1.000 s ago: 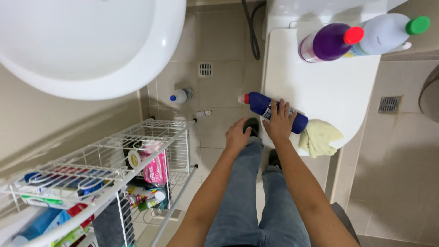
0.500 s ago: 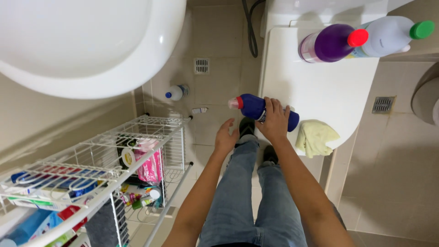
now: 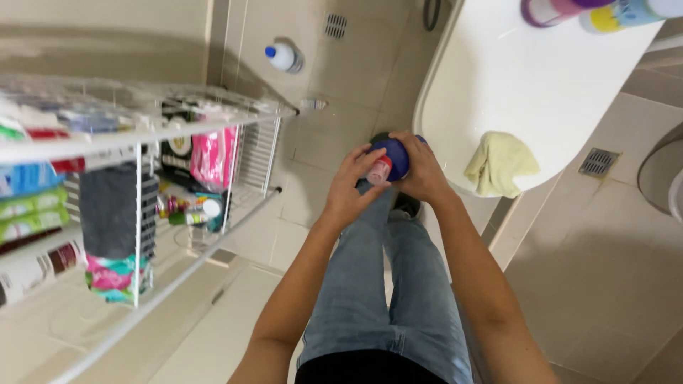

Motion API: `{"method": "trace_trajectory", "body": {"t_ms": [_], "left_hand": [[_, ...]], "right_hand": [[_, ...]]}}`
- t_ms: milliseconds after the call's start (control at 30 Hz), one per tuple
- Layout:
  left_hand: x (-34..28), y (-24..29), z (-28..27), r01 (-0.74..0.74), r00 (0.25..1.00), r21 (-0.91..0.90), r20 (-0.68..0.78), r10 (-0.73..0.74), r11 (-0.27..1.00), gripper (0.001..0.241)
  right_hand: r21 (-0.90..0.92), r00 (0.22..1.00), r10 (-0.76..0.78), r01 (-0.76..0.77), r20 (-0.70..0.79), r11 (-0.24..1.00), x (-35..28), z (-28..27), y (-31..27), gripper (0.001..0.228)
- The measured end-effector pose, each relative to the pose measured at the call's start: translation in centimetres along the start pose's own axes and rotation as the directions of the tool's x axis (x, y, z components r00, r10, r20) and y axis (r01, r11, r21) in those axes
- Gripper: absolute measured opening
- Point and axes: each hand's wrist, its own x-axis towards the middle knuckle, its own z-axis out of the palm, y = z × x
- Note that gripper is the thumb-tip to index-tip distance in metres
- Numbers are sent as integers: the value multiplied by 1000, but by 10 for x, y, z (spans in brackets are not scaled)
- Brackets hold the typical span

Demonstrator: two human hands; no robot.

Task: The person organizes bathroom supplies on a white wire rack. They place a package of wet wipes and a folded gray towel on the rack, then move several bottles of cleaning products from the toilet tank and floor onto the rack.

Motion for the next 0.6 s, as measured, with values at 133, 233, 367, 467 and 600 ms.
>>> {"method": "trace_trajectory", "body": {"t_ms": [133, 233, 367, 467, 600], "left_hand": [[-73, -35, 17, -19, 997, 17, -79, 20, 1000, 65], [-115, -39, 15, 28, 990, -17, -137, -30, 999, 65], [-151, -75, 10, 69, 965, 11, -253, -64, 998, 61], [-158, -106, 3, 104, 943, 46, -323, -83, 994, 61], [-166, -158, -9, 186, 887, 49, -438, -147, 981, 56]], "right_hand": [[-14, 995, -56, 58, 88, 998, -37, 48, 19, 113], [-15, 987, -89, 92, 130, 996, -55, 84, 25, 116], [-61, 971, -139, 153, 192, 986, -53, 133, 16, 111], [-104, 973, -100, 123, 207, 987, -40, 174, 12, 107], [-162, 979, -15, 49, 205, 986, -20, 231, -8, 103]]}}
